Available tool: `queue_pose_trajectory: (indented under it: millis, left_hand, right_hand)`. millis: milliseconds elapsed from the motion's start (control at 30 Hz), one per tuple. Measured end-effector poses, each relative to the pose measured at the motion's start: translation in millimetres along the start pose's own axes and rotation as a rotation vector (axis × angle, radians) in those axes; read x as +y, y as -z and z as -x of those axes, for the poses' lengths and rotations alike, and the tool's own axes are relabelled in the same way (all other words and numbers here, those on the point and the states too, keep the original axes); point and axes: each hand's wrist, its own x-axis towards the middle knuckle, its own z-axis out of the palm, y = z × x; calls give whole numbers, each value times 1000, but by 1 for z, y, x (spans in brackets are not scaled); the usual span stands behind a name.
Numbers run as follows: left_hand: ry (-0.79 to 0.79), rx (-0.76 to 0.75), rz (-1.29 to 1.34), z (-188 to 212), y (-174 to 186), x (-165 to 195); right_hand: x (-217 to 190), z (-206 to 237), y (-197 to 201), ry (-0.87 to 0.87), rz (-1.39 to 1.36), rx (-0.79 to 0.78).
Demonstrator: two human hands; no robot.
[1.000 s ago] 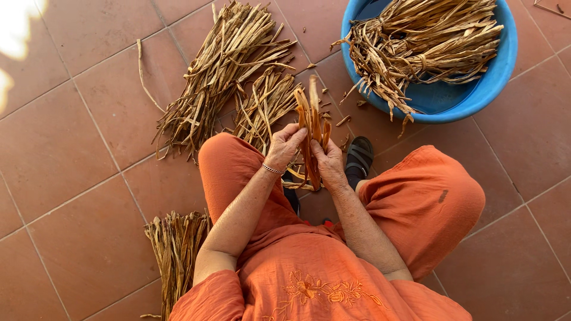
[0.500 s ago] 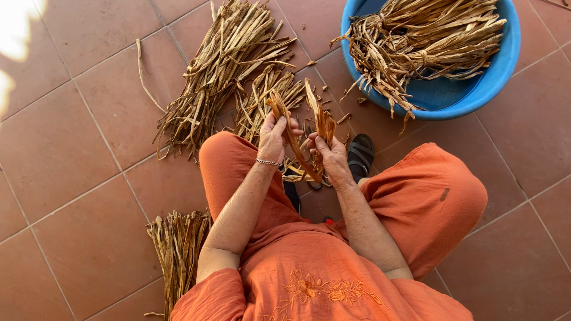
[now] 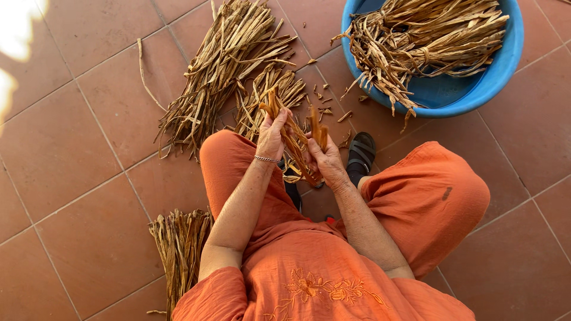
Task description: The person sits on a tiled floor and uses scissors to trim dried plant stalks. They repeatedly pick up stalks, cut them into shorter pieces, and place the trimmed pieces into a blue basin.
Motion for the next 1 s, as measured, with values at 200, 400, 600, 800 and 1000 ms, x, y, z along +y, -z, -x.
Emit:
queue_pose_trajectory:
  millis: [200,400,600,800,1000]
  left_hand:
    - [3,-175,101,0,4,3]
    - [105,-152,-610,4,5,-13]
    - [170,-190,-331,16,-11,-33]
    - [175,-156,-338,13,-9,-33]
    - [34,-227,-362,9,-5,-44]
  right_hand:
    - [0,-8,9,-86,-102,198]
    - [-2,-10,21,-11,-250,129]
    - [-3,-7,10,-80,-400,63]
    - [-2,-9,11,-137,-367,59]
    - [15,-15,13,-149,41,157]
